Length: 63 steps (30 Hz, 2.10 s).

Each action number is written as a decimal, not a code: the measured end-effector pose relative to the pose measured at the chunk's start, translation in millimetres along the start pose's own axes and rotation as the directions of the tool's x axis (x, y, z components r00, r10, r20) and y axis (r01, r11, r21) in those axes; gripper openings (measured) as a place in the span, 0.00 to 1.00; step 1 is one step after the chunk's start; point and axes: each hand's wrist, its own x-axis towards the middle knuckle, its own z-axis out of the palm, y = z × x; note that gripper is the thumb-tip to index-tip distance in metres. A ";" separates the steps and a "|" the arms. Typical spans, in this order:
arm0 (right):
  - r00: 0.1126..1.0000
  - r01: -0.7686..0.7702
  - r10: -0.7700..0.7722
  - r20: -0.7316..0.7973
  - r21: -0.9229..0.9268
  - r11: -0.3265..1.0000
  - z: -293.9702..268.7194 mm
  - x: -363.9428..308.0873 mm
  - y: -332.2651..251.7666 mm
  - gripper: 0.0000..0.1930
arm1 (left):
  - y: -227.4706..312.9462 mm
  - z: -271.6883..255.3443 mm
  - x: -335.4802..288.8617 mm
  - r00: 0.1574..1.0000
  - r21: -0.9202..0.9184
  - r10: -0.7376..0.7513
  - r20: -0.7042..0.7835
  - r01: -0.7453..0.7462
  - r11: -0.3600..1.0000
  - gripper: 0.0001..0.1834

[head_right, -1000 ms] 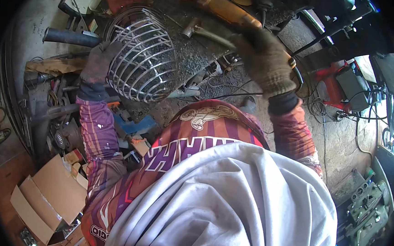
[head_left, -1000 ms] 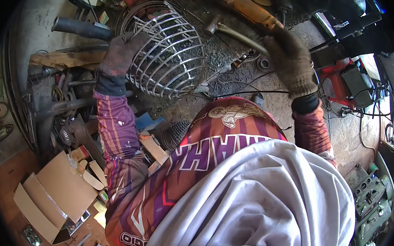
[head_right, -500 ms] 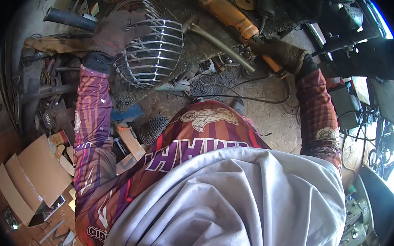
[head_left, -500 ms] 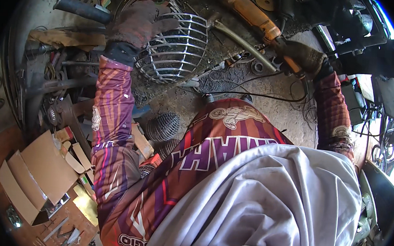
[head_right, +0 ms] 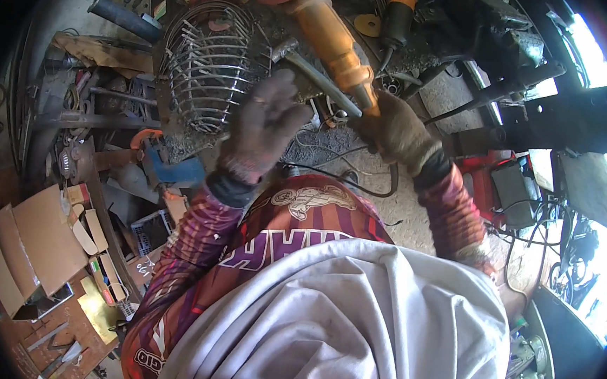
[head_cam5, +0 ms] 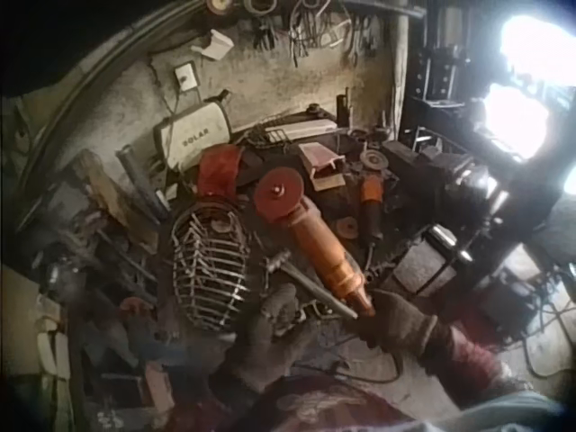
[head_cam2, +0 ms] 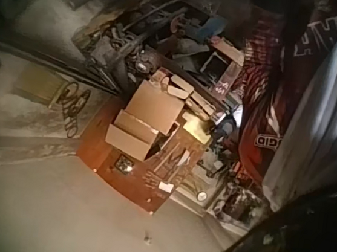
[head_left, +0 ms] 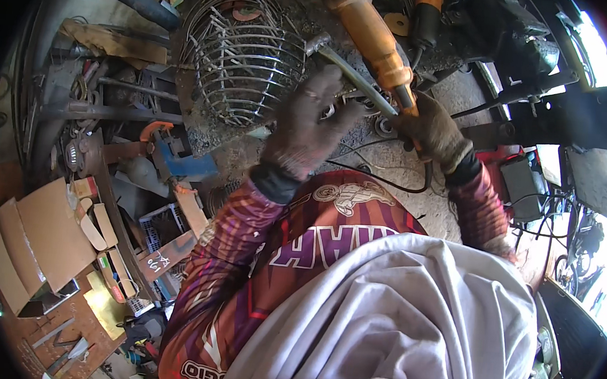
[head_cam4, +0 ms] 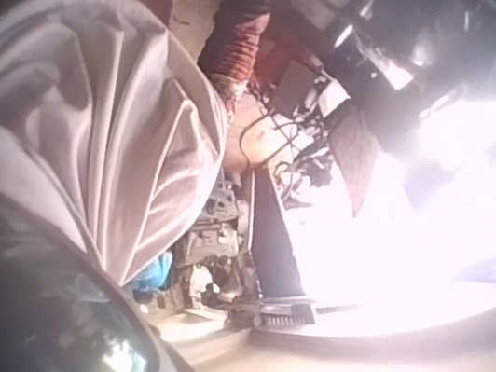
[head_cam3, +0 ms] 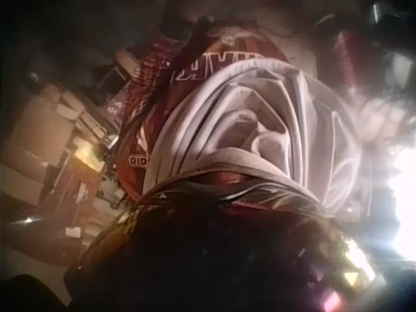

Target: The person shapes a curved metal cage by hammering its frame and using a handheld grinder to smooth the edges while holding the piece on a workbench.

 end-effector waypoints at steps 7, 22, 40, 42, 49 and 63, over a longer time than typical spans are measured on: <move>0.774 0.307 -0.449 -0.446 -0.357 0.882 48.6 -53.4 1.8 0.40 | 41.4 67.0 26.9 0.965 -0.679 -0.220 -0.146 0.064 0.732 0.28; 0.998 -0.051 0.057 0.003 0.498 0.866 47.5 -73.7 -2.4 0.19 | 19.3 91.8 5.5 0.973 -0.656 -0.228 -0.033 0.151 0.740 0.27; 0.854 0.512 -0.466 -0.230 0.525 0.680 7.4 -41.0 8.6 0.45 | 30.5 87.7 5.2 0.993 -0.552 0.008 -0.116 -0.072 0.831 0.29; 0.803 0.585 -0.586 -0.111 0.332 0.740 -9.4 -24.1 -16.5 0.54 | 27.7 92.4 13.3 0.999 -0.447 0.025 0.043 -0.003 0.895 0.36; 0.932 0.298 -0.360 -0.035 0.640 0.708 -18.6 -14.6 -24.0 0.34 | 35.8 98.1 10.4 0.995 -0.206 0.099 0.014 -0.094 0.974 0.42; 0.927 0.351 -0.335 -0.170 0.706 0.615 0.0 -23.9 5.8 0.33 | 32.5 -89.8 -28.1 0.956 0.667 -0.170 -0.238 0.288 0.687 0.18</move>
